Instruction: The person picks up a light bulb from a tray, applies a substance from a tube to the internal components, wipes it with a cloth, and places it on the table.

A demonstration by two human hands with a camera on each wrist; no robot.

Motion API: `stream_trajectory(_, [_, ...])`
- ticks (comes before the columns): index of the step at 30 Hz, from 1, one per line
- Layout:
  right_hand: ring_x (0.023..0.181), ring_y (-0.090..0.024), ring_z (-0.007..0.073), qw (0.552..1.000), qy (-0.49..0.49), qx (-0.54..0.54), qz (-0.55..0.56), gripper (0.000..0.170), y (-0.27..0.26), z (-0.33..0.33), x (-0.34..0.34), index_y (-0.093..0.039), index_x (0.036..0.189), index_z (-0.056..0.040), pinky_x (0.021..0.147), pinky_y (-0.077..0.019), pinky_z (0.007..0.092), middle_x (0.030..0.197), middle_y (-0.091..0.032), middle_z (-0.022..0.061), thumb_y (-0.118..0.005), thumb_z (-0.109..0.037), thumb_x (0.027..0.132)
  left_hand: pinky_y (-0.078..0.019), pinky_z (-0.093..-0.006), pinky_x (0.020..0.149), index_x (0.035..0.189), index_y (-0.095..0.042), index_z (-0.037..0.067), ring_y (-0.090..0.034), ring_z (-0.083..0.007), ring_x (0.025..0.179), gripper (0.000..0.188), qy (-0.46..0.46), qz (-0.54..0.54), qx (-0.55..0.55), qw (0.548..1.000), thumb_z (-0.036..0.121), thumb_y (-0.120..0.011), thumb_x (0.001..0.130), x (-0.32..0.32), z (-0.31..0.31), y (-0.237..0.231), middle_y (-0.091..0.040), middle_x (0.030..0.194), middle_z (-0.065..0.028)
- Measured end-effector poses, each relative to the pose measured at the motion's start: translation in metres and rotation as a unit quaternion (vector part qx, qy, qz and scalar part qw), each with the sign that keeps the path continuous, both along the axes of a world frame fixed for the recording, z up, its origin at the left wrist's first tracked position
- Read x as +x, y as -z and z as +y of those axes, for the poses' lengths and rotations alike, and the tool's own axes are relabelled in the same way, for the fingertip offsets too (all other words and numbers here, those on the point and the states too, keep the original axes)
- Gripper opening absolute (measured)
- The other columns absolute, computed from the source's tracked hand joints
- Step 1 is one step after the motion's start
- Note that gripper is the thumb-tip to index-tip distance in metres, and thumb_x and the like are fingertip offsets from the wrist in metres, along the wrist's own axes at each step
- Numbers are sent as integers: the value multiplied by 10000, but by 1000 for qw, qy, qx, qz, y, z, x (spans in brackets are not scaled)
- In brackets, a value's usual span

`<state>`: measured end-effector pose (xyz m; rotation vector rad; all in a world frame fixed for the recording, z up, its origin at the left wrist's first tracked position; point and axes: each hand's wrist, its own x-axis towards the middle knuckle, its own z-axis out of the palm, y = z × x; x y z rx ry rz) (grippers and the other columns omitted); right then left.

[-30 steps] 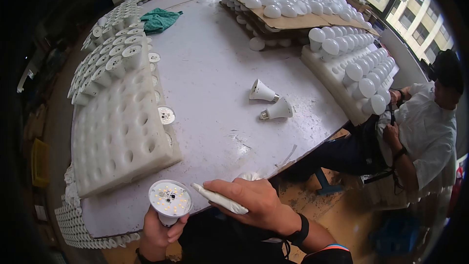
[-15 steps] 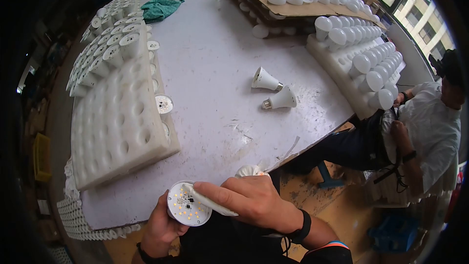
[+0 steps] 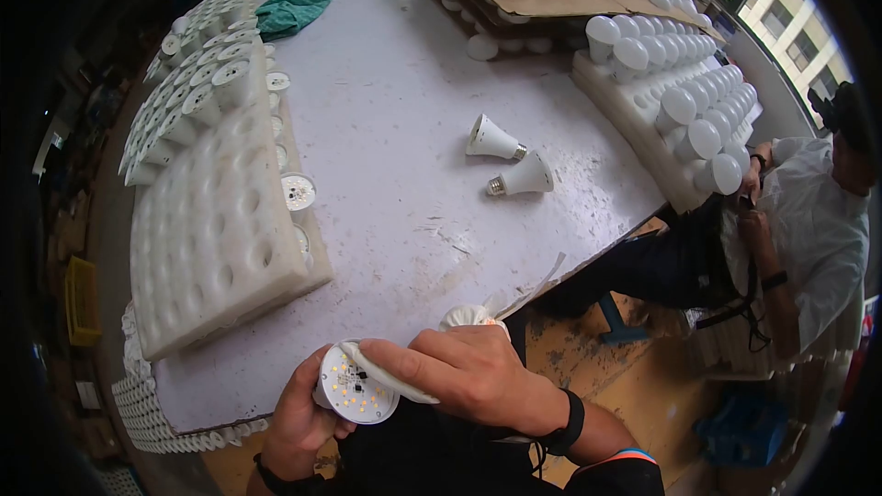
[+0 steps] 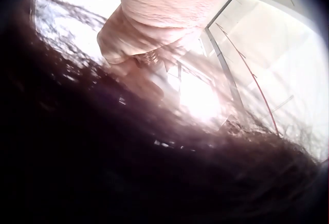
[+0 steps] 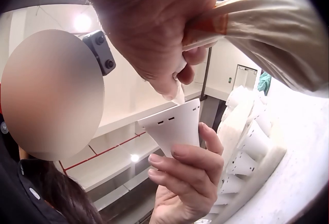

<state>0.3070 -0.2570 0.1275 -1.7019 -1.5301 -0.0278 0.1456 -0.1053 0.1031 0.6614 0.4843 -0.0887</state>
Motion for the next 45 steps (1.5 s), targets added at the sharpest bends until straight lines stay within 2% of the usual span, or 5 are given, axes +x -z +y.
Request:
stream_trajectory(20, [455,-501,155,1000,18,-11,-15,242,5,0,2,-507,829,-73,385,-382,288,605,-428,25,-619,-105,617,-453,-450,877,1051,-515,-7,-472,-320,1081,318,-117,-86,47,988,-28,-483,736,-9,3,-9,-418,1192,-207])
stream_trajectory(36, [509,-544,237,976,-26,-34,215,173,2,-2,-2,-530,745,-66,433,-431,299,619,-532,54,-660,-177,720,-389,-427,879,634,-567,46,-486,-329,1059,218,-135,-175,310,925,-162,-556,571,-6,5,1,-495,1004,-86])
stream_trajectory(39, [543,-563,242,967,-30,-48,250,160,-2,-4,2,-563,794,-56,471,-444,274,674,-572,76,-654,-174,736,-415,-416,878,691,-573,68,-490,-309,1056,256,-135,-217,307,917,-161,-574,576,1,6,9,-491,975,-62])
stream_trajectory(42, [579,-593,207,953,17,-47,299,150,-2,-9,4,-573,854,-54,512,-456,260,708,-595,76,-631,-164,770,-443,-394,880,919,-566,71,-502,-280,1043,330,-160,-205,110,959,-111,-558,645,25,5,13,-493,1033,-82])
stream_trajectory(45, [696,-607,145,903,35,-38,426,222,-11,-21,9,-537,1013,-64,619,-480,265,844,-615,63,-586,-161,819,-457,-359,879,1217,-342,-24,-528,-253,1006,428,-107,-59,59,991,77,-482,826,63,7,26,-477,1134,-166])
